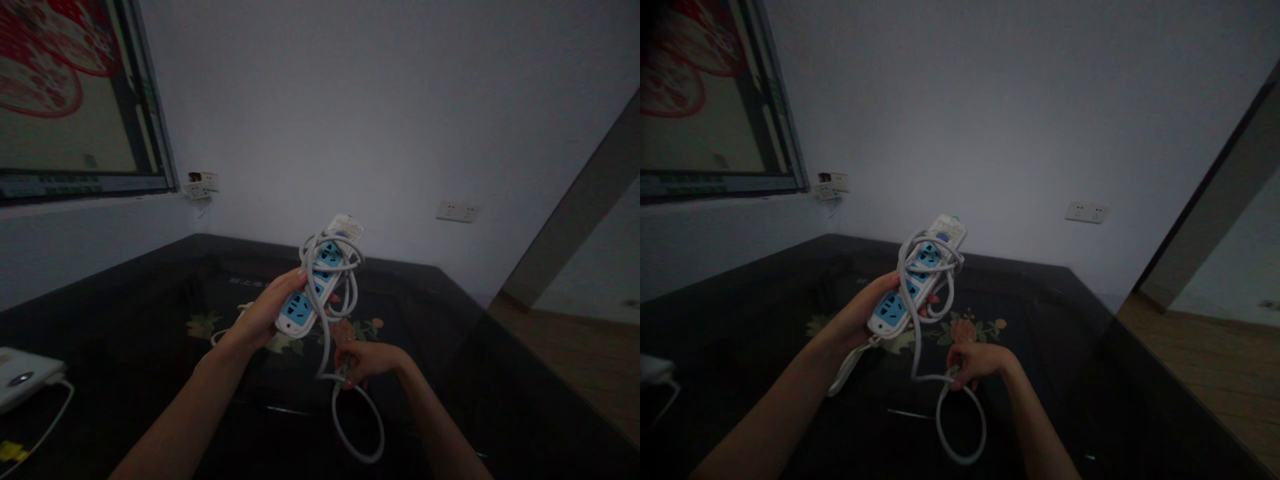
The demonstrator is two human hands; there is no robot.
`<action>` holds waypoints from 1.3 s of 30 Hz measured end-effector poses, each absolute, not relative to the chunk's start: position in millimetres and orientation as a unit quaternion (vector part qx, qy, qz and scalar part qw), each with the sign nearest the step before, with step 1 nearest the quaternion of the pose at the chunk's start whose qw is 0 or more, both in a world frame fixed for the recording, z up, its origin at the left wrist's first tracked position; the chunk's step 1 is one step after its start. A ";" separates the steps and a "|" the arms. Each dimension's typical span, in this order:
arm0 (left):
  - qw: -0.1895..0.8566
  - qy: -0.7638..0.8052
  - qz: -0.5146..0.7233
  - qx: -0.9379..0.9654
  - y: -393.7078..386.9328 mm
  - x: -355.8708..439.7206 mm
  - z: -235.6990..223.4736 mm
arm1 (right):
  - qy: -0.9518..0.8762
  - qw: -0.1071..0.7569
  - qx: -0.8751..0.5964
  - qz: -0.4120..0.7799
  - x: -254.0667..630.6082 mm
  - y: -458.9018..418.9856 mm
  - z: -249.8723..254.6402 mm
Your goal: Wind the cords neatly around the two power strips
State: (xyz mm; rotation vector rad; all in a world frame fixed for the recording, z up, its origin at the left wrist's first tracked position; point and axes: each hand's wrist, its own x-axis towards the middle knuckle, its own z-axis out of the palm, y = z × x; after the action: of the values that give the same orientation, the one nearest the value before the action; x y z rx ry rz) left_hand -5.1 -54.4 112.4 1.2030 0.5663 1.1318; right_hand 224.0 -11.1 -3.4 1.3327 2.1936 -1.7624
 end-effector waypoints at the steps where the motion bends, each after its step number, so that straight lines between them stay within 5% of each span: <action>1: 0.640 0.249 0.501 0.526 -54.7 -5.1 112.8 | 0.706 -0.004 0.423 -0.569 225.9 -11.3 -0.5; 11: 0.728 0.234 0.429 0.481 -55.2 -9.2 112.0 | 0.683 -0.227 0.412 -0.559 235.4 -14.3 40.8; 19: 0.804 0.145 0.367 0.444 -63.6 -18.6 122.4 | 0.532 -0.407 0.496 -0.552 268.7 5.5 21.9; 31: 0.795 0.090 0.373 0.470 -86.4 -24.2 144.0 | 0.335 -0.485 0.609 -0.531 308.0 32.4 -41.0; 39: 0.754 0.142 0.404 0.498 -87.2 -25.7 133.2 | 0.316 -0.499 0.622 -0.514 320.9 26.8 -39.5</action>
State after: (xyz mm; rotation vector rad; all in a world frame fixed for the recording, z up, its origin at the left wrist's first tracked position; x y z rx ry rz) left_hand -25.7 -87.2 133.2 1.0869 0.3100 0.8815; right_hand 320.9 26.8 -39.5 3.0082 1.5247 -2.4816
